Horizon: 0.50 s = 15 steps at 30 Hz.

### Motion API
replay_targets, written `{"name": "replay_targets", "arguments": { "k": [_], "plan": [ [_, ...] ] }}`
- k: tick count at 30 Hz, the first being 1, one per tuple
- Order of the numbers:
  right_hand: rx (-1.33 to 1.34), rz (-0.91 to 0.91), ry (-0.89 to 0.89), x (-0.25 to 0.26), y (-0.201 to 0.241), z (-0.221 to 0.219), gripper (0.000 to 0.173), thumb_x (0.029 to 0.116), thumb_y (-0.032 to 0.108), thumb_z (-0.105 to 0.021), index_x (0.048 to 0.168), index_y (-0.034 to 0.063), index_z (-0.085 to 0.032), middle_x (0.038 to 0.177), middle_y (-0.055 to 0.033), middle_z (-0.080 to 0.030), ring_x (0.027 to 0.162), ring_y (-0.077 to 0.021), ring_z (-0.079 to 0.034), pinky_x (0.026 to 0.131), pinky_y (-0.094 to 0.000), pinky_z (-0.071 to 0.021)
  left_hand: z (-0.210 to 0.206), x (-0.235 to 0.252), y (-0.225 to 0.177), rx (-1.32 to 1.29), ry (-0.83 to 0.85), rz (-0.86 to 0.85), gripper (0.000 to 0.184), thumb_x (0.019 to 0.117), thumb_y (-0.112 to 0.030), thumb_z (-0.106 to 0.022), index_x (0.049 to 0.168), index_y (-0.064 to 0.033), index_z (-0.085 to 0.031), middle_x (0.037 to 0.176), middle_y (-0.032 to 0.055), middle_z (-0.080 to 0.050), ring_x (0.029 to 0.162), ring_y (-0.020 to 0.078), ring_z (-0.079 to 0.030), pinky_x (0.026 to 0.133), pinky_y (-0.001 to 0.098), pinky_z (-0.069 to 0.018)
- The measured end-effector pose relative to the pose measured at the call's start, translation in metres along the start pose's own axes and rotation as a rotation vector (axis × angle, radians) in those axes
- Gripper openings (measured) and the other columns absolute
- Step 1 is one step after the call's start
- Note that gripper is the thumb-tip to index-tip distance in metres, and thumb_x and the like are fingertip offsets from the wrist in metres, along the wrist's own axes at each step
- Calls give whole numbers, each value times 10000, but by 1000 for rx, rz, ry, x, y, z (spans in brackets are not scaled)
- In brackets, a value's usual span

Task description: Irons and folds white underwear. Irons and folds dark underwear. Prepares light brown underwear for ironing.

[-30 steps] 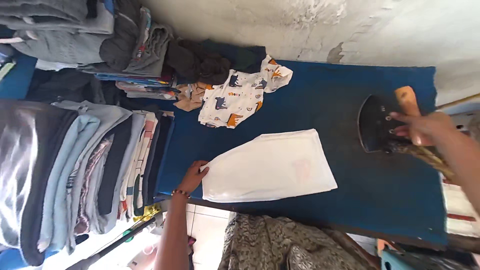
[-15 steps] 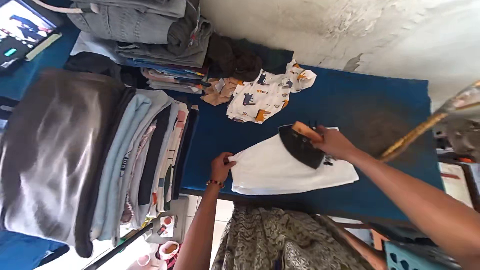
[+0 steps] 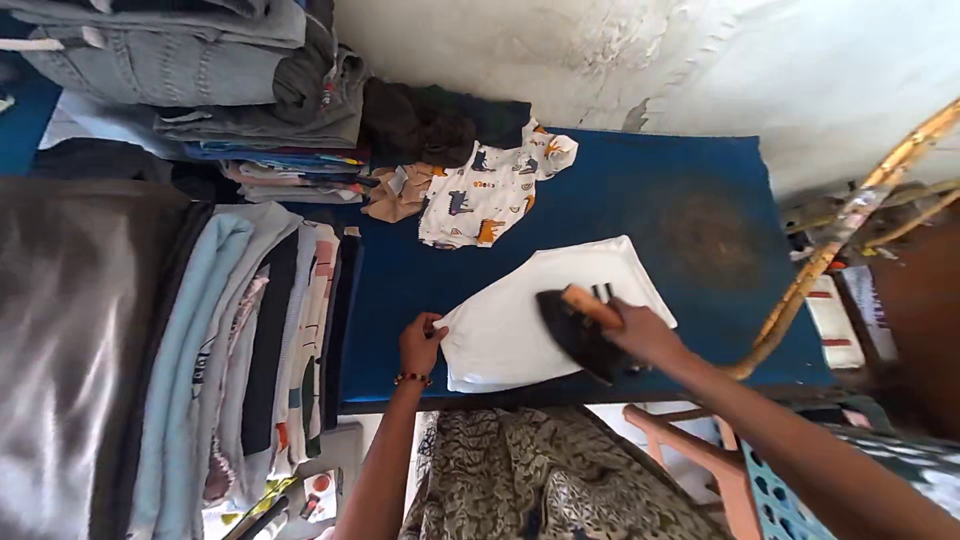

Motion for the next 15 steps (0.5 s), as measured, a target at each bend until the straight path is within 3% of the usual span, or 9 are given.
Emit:
{"name": "replay_targets", "arguments": {
  "k": [4,7,9,11,12,13,15],
  "plan": [
    [241,-104,-249,56,-117,59,390,969,184,-704,1277,-32,-601,999,-323,-659,849,-488,-664,746,-683,-530,-4,-3,-8,122,-28,39,341,970,-70,-677,1275,72,-619,1108,253,-691,998,327,-685,944,464,-532],
    [340,-231,-271,103,-190,100,451,977,213,-703,1278,-90,-562,965,-311,-649,794,-434,-661,746,-622,-546,-12,-7,-42,384,-27,73,407,972,-12,-621,1375,20,-580,1364,261,-596,1289,406,-564,1095,566,-435],
    [249,-292,-299,123,-211,124,506,974,256,-715,1259,-130,-555,997,-318,-659,851,-439,-676,789,-616,-546,-29,-5,-72,482,-44,-3,475,918,85,-567,1384,-1,-592,1446,250,-541,1369,437,-487,1107,617,-391],
    [29,-204,-455,128,-194,143,608,909,160,-771,1348,-147,-483,1182,-426,-598,1099,-604,-605,877,-779,-457,-52,7,-97,525,7,-42,467,951,34,-561,1416,-10,-569,1486,237,-515,1399,420,-466,1128,604,-378],
    [-42,-56,-554,129,-177,145,672,850,57,-785,1399,-144,-454,1307,-448,-514,1234,-653,-488,944,-843,-355,-63,15,-104,556,55,-22,466,973,-36,-591,1436,-9,-549,1505,234,-497,1417,411,-447,1140,600,-363],
    [-111,118,-610,132,-156,141,720,809,10,-777,1437,-111,-448,1395,-430,-463,1315,-652,-413,982,-857,-302,-73,23,-109,599,95,11,483,969,-95,-637,1435,-7,-547,1508,233,-489,1424,407,-437,1142,601,-361],
    [-197,436,-562,148,-114,112,777,781,6,-778,1488,-36,-459,1490,-357,-448,1389,-599,-386,1030,-833,-289,-85,35,-114,685,146,83,519,924,-138,-712,1398,14,-562,1501,246,-478,1426,416,-421,1133,610,-365]
  ]
}}
Point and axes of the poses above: each hand's wrist, its own x-axis towards the middle knuckle, its own z-axis out of the back of the hand, y = z × x, the point moved 3 cm from there along x, towards the middle knuckle
